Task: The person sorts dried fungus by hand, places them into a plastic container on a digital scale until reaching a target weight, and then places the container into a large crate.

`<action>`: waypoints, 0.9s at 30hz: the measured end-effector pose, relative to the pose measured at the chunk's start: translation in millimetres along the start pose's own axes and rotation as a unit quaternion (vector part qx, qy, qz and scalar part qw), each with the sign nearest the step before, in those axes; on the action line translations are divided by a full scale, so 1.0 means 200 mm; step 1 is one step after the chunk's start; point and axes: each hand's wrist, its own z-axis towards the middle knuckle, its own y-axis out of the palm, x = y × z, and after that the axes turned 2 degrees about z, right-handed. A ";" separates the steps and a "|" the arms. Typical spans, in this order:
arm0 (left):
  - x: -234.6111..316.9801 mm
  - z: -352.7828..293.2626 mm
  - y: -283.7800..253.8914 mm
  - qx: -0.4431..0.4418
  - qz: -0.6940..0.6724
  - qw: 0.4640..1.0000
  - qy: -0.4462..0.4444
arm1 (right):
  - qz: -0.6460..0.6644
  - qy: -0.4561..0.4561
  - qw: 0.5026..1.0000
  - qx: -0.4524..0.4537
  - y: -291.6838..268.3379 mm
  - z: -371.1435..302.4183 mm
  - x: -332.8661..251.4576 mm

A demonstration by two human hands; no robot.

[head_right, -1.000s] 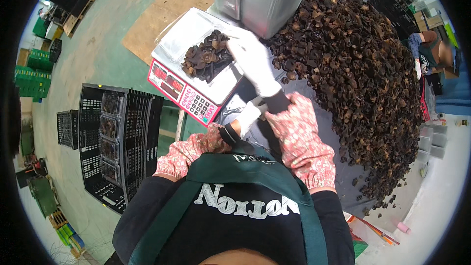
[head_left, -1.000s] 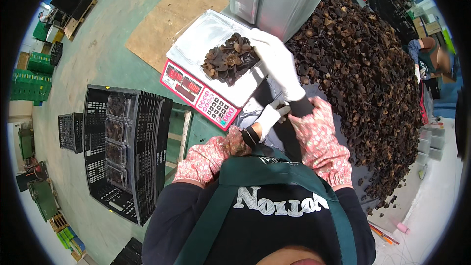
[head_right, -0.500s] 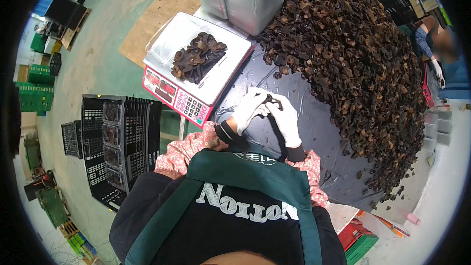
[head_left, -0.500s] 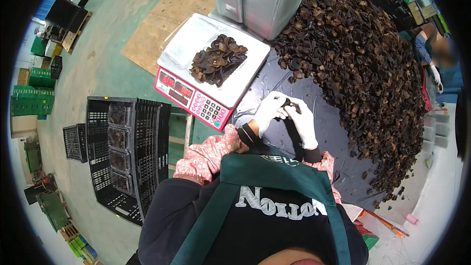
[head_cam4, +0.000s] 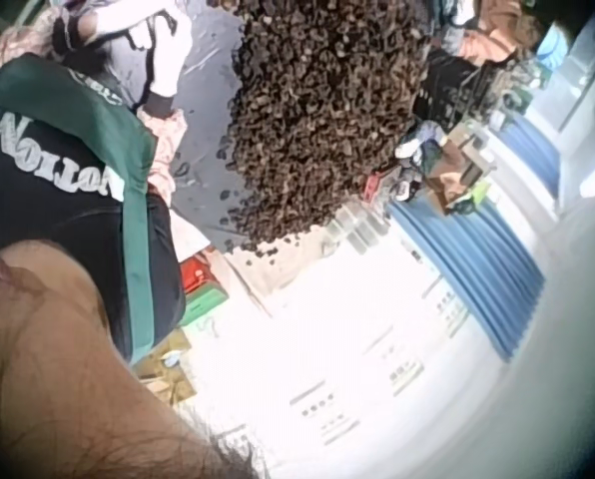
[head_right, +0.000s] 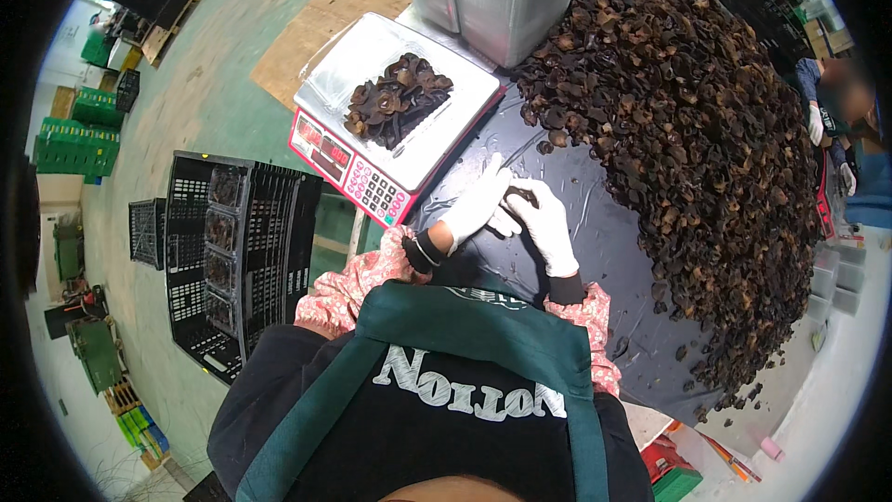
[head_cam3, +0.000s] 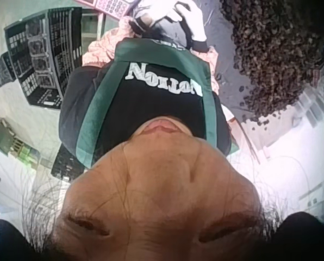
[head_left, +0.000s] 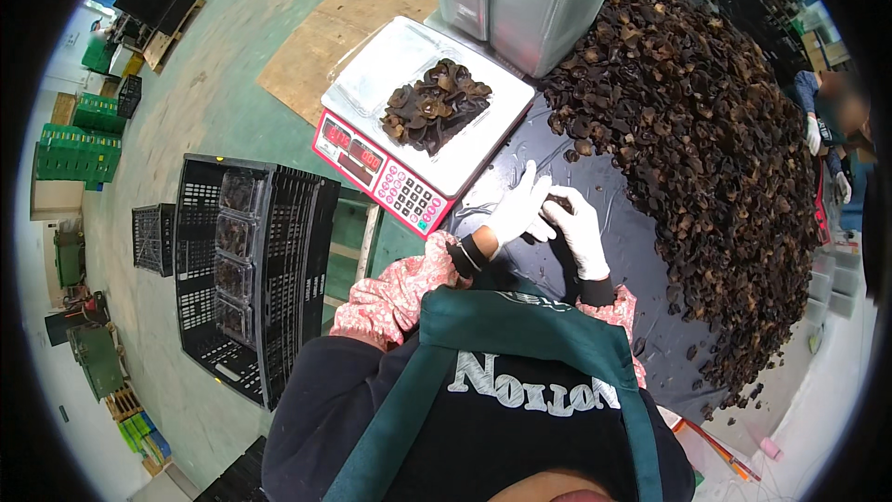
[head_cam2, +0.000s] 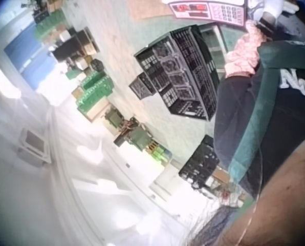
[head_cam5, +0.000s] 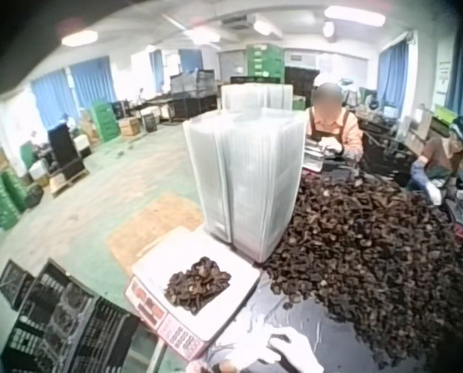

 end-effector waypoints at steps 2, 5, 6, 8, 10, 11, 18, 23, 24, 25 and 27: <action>0.10 -0.06 0.00 0.023 0.100 0.994 -0.029 | 0.023 -0.014 0.999 0.046 -0.02 0.02 0.00; 0.25 -0.19 -0.15 0.125 0.261 0.915 0.282 | 0.003 0.003 0.987 0.162 -0.18 0.09 0.00; 0.34 -0.23 -0.20 0.206 0.349 0.839 0.364 | -0.109 -0.075 0.973 0.187 -0.24 0.10 0.00; 0.50 -0.25 -0.35 0.359 0.471 0.687 0.422 | -0.235 -0.142 0.940 0.204 -0.32 0.13 0.01; 0.55 -0.24 -0.49 0.418 0.507 0.657 0.371 | -0.299 -0.171 0.911 0.227 -0.36 0.13 0.03; 0.56 -0.23 -0.53 0.436 0.546 0.637 0.327 | -0.261 -0.175 0.921 0.232 -0.36 0.13 0.05; 0.48 -0.20 -0.67 0.401 0.519 0.671 0.346 | -0.126 -0.054 0.967 0.216 -0.21 -0.01 0.09; 0.47 -0.20 -0.67 0.396 0.475 0.714 0.328 | -0.110 -0.043 0.970 0.214 -0.23 -0.05 0.06; 0.47 -0.20 -0.67 0.385 0.483 0.713 0.332 | -0.112 -0.043 0.970 0.213 -0.23 -0.05 0.05; 0.48 -0.20 -0.67 0.375 0.491 0.711 0.335 | -0.114 -0.044 0.970 0.212 -0.22 -0.05 0.05; 0.49 -0.21 -0.68 0.352 0.523 0.700 0.335 | -0.109 -0.039 0.973 0.199 -0.20 -0.05 0.05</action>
